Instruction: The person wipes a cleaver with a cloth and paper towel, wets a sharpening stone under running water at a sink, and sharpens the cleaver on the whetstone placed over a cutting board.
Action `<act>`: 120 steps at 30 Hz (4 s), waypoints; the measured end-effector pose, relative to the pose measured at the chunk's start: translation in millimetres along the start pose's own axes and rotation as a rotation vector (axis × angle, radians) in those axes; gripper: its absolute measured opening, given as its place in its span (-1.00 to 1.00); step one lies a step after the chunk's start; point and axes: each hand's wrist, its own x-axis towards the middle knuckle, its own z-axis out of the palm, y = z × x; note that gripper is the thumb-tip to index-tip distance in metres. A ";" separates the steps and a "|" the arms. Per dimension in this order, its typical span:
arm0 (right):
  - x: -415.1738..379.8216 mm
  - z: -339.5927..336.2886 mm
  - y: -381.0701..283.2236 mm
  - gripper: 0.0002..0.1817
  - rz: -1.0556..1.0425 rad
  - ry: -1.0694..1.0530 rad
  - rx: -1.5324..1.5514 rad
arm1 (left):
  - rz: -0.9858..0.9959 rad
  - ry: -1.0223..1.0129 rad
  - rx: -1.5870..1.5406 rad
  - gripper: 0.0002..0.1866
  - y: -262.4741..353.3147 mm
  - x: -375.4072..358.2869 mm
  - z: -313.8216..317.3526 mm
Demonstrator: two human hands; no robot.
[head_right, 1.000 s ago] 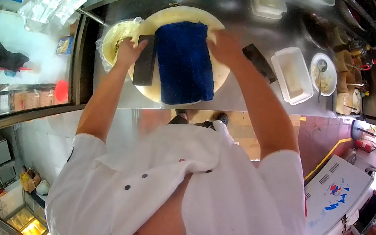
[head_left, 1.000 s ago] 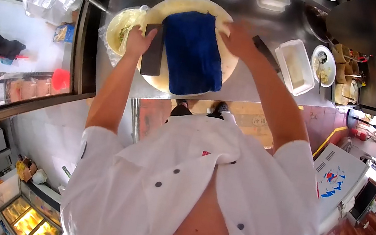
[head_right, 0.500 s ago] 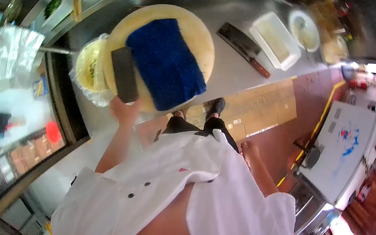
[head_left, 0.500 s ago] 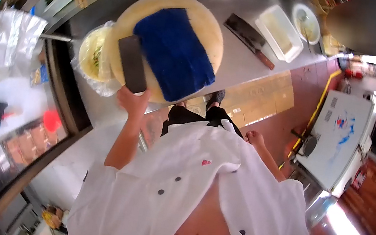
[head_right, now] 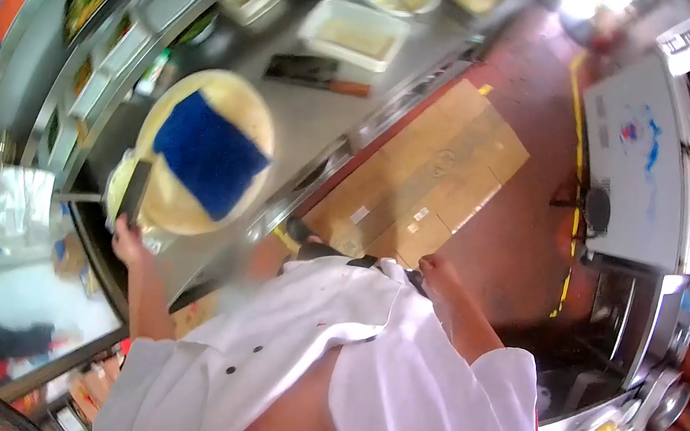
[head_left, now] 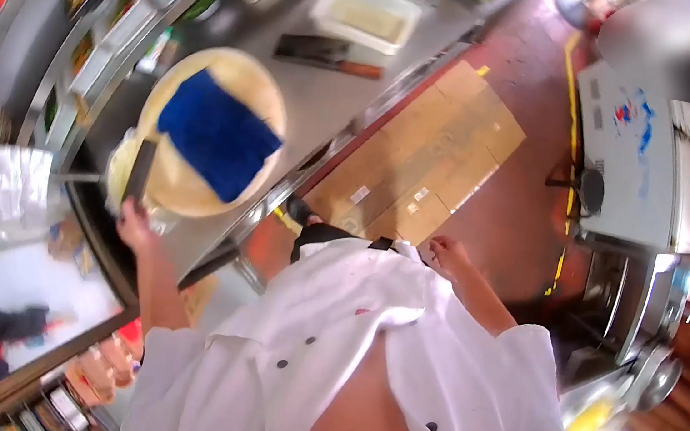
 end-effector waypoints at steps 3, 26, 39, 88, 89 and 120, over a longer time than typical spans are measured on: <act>-14.8 -46.0 100.4 -0.64 0.103 0.070 0.125 | 0.065 -0.079 0.078 -0.44 23.6 -59.2 -1.5; -193.4 -260.4 495.3 -0.57 0.726 0.851 0.852 | -0.212 -2.251 0.376 -0.54 -192.4 -1066.8 494.7; -210.4 -148.5 568.3 -0.68 1.223 0.741 1.303 | -0.409 -2.840 0.205 -0.49 -125.6 -1657.1 452.1; -238.1 -478.6 547.8 -0.61 1.426 1.054 2.125 | 1.475 -3.315 0.139 0.20 -471.1 -2166.5 325.7; -235.5 -479.8 545.1 -0.61 1.427 1.051 2.130 | 1.467 -3.335 0.131 0.20 -465.4 -2167.9 320.9; -157.4 -485.2 530.3 -0.55 1.380 1.119 2.220 | 1.324 -3.419 0.206 0.17 -454.4 -2152.4 292.3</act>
